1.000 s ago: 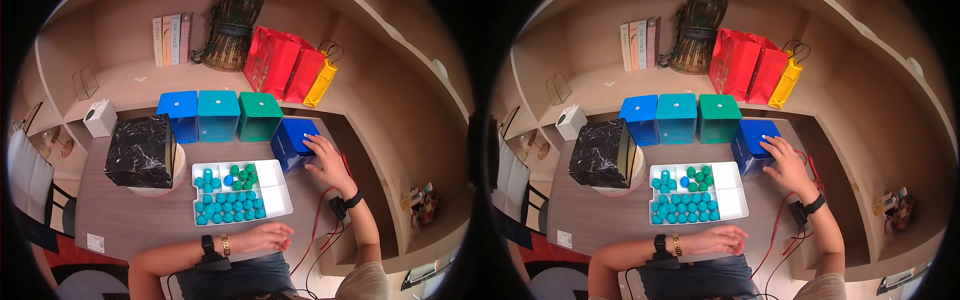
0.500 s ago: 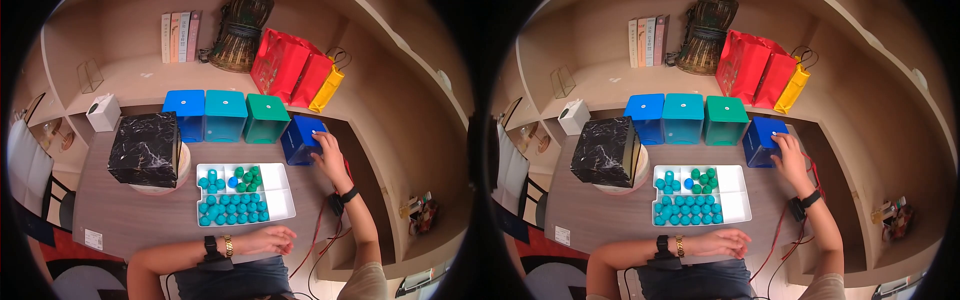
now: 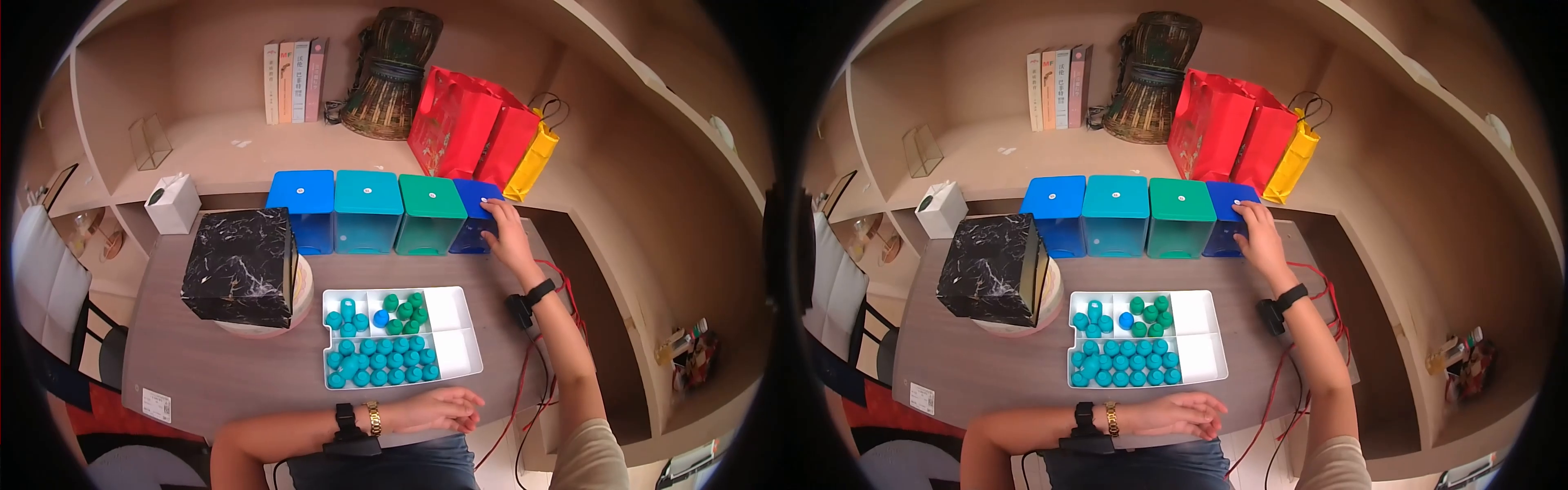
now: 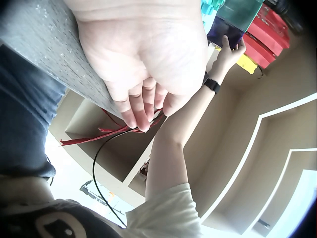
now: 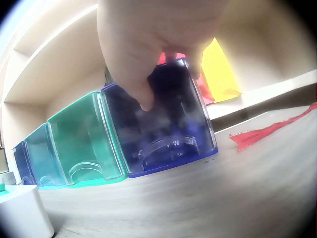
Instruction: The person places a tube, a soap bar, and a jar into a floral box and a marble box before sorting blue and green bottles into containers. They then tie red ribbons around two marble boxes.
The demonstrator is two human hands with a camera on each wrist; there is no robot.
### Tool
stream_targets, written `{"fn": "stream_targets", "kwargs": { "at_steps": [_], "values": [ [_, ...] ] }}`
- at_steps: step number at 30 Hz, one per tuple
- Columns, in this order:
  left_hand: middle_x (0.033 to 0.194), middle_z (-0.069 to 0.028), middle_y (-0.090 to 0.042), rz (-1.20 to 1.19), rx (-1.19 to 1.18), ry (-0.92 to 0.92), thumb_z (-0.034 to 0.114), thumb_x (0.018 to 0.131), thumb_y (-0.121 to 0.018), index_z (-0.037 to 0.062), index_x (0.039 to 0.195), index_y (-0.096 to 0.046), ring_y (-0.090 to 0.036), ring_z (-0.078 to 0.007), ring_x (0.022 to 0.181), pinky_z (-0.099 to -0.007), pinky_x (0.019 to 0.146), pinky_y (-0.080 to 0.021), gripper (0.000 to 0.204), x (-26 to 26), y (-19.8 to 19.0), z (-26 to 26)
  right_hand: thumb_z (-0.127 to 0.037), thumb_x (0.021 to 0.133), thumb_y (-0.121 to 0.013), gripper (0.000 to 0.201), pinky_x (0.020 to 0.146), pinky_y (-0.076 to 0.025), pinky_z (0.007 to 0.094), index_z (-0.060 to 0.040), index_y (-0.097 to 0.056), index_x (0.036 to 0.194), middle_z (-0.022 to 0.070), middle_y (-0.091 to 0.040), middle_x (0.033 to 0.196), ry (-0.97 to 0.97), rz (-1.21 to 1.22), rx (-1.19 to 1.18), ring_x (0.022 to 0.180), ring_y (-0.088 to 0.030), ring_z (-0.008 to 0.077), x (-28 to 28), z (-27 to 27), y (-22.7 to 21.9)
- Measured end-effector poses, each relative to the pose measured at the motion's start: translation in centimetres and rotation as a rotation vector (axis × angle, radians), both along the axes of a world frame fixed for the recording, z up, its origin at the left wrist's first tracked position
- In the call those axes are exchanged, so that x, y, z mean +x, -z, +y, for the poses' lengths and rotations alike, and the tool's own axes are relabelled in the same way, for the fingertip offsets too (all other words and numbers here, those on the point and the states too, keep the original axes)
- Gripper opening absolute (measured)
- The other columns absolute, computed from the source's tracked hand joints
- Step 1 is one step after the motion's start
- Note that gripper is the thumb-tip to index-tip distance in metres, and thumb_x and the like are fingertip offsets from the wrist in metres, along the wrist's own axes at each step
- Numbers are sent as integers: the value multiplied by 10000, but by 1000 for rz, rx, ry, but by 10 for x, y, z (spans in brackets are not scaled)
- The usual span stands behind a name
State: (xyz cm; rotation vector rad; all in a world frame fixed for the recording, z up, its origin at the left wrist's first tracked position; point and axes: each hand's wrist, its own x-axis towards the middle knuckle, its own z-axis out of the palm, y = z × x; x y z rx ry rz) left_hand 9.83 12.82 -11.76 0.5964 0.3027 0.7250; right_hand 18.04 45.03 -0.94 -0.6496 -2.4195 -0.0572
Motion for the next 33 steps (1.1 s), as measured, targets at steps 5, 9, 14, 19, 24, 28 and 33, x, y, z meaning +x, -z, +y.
{"fn": "stream_targets", "kwargs": {
  "at_steps": [5,9,14,19,24,28,33],
  "values": [
    [1215,-107,-609,-1,7,1,132,1077,-497,9,1437,-435,-600,-194,1173,-365,1058,-482,386,0,-1,-1,29,741,-765,653,1142,-404,433,-79,-555,1350,142,-520,1409,-91,50,-22,1351,-468,367,1,5,3],
    [1213,-106,-608,-17,9,1,132,1076,-498,10,1438,-435,-600,-192,1167,-362,1056,-484,387,-2,2,0,37,759,-719,525,1083,-436,438,-72,-600,1259,155,-574,1313,-36,262,111,1273,-523,371,-10,-26,3],
    [1198,-104,-590,5,-5,10,173,1064,-540,20,1421,-441,-597,-200,1168,-355,1062,-491,400,-2,-6,-1,9,830,-674,231,843,-545,374,-44,-677,1055,119,-678,1065,-144,259,-235,1016,-669,275,-33,-76,-7],
    [1203,-106,-593,-26,0,7,163,1067,-529,18,1431,-435,-600,-200,1169,-360,1063,-489,403,-3,-1,-1,-48,935,-648,255,880,-581,358,-11,-618,1185,122,-684,1149,-222,488,-1296,1065,-691,229,-50,-59,25],
    [1214,-111,-594,-22,-28,13,139,1077,-500,6,1440,-432,-600,-193,1165,-366,1057,-492,392,-2,1,-1,-117,974,-632,302,1030,-540,398,0,-576,1247,178,-632,1286,-350,548,-2002,1201,-643,285,-42,-49,45],
    [1218,-110,-593,-10,-40,10,142,1078,-501,5,1444,-429,-602,-191,1162,-364,1058,-490,397,-1,0,-1,-159,967,-628,325,1009,-539,392,-12,-586,1253,187,-619,1325,-435,659,-2145,1227,-625,284,-39,-36,54],
    [1222,-105,-593,-13,-40,4,150,1082,-497,6,1446,-428,-603,-188,1162,-367,1060,-488,397,-2,-2,-3,-174,956,-626,307,925,-574,370,-9,-616,1215,163,-657,1277,-448,756,-2196,1125,-666,255,-41,-33,69]
  ]
}}
